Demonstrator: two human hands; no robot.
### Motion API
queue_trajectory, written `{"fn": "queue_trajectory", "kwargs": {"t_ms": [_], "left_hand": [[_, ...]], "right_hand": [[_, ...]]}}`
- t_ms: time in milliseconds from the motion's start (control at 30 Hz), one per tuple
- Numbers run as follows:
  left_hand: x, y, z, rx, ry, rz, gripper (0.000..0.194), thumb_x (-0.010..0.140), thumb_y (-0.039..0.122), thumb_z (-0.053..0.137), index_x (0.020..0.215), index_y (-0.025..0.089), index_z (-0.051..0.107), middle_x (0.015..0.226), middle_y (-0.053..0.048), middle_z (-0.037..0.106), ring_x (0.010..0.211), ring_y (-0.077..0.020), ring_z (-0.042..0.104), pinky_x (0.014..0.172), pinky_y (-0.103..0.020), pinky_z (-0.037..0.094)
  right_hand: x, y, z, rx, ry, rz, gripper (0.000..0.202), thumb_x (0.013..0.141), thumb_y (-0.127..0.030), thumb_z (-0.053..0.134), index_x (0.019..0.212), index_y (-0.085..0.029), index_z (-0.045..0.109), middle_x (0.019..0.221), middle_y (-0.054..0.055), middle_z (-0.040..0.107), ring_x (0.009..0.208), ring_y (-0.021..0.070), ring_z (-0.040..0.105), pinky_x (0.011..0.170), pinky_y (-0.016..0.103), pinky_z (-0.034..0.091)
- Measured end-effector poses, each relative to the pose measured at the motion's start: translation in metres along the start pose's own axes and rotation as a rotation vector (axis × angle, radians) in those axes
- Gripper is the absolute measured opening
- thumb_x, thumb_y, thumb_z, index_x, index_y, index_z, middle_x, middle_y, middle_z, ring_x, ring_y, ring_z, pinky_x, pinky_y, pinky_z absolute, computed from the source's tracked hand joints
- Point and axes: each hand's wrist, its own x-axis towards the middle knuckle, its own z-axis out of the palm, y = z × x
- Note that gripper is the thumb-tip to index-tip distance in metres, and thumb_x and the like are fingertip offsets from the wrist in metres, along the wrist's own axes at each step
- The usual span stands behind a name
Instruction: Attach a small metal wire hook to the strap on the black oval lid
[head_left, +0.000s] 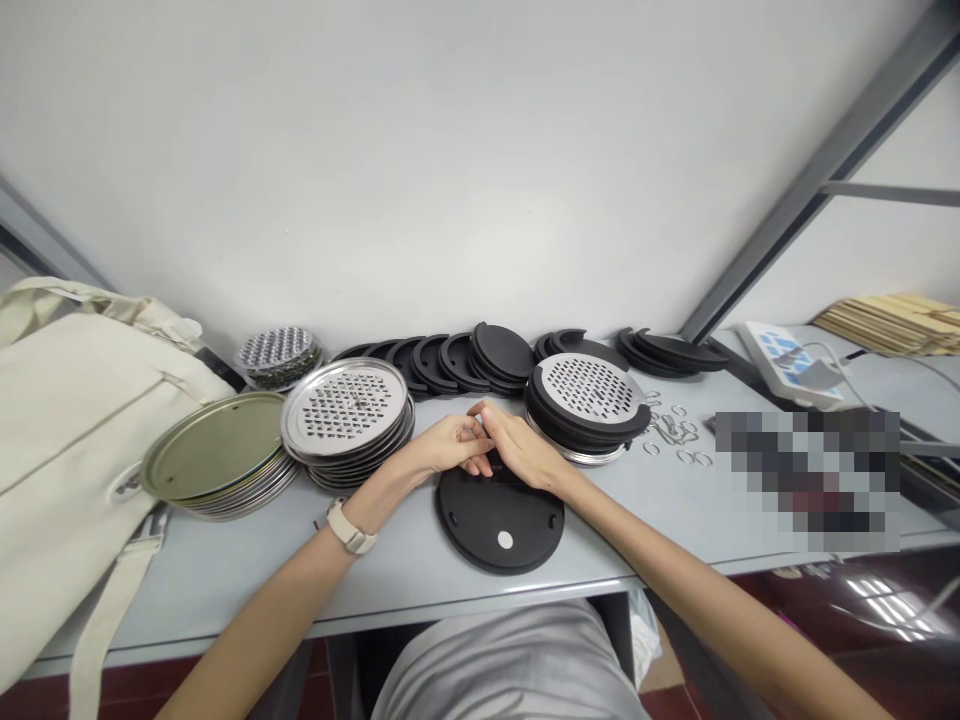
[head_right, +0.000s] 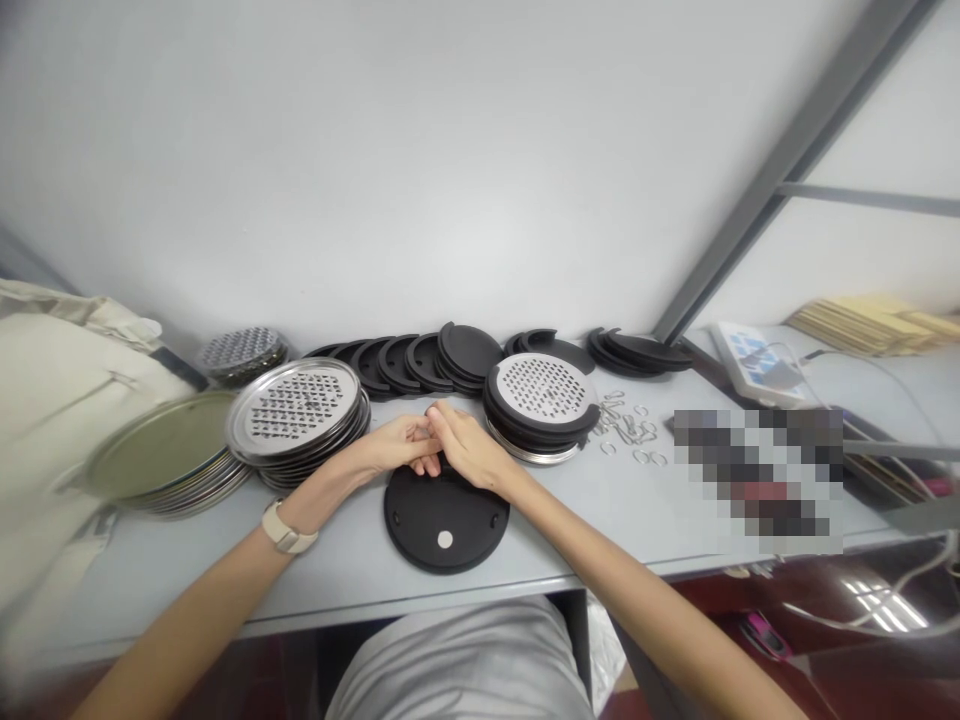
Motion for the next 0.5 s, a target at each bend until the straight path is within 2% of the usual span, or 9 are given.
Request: {"fn": "queue_trajectory", "kwargs": {"t_ms": [300,500], "left_hand": [[0.0021,-0.0041,0.0004,-0.018,-0.001,0.016,0.056,0.064,0.058,0.070,0.085,0.008,0.058,0.054,-0.005,0.065,0.047,-0.0114,0.061,0.048,-0.019,0.044],[0.0039,-0.0064,-0.0011,-0.011,-0.013,0.029,0.054,0.063,0.059,0.070,0.078,0.009,0.056,0.053,-0.005,0.065,0.046,-0.0110,0.061,0.047,-0.018,0.044]], "right_hand": [[0.0014,0.0020,0.0005,-0.003,0.000,0.020,0.046,0.099,-0.046,0.015,0.095,-0.020,0.052,0.087,0.004,0.062,0.082,0.0169,0.057,0.080,0.033,0.042],[0.0011,-0.0003,0.0001,0.037,-0.008,0.057,0.050,0.099,-0.047,0.011,0.100,-0.021,0.054,0.076,0.001,0.061,0.077,0.0169,0.058,0.078,0.033,0.043]]}}
